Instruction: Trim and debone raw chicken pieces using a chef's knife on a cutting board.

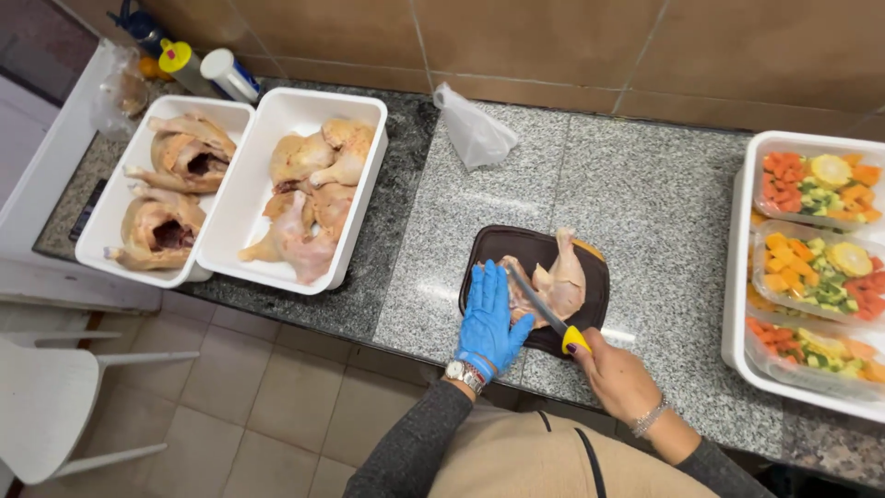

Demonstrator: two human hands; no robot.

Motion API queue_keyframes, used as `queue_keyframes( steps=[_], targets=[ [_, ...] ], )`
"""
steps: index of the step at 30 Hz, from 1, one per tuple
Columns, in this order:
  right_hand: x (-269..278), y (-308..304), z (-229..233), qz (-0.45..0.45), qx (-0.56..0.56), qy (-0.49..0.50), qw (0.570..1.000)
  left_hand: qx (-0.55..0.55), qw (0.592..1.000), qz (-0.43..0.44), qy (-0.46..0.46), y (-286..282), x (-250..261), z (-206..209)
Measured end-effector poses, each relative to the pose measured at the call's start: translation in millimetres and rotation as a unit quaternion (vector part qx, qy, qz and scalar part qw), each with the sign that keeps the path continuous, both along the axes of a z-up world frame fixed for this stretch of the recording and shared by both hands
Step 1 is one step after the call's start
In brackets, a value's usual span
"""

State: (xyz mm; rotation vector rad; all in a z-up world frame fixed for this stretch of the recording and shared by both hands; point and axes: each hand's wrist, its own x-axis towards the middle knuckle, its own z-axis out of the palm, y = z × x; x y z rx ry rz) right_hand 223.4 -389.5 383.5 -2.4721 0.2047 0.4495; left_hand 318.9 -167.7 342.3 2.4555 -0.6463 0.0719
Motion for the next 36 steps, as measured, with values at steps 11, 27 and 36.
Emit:
queue_keyframes(
  steps=[11,27,36],
  targets=[
    [4.2,10.6,48.6,0.002,0.058,-0.104,0.993,-0.008,1.000,0.019,-0.002,-1.1,-1.5,-13.4],
    [33.3,10.9,18.1,0.070,-0.025,-0.108,0.991,-0.037,0.999,0.015,0.003,-2.4,2.1,-8.6],
    [46.8,3.1,11.2,0.122,-0.010,-0.128,0.984,-0.052,0.997,0.050,-0.026,-9.7,-5.0,-8.1]
  ],
)
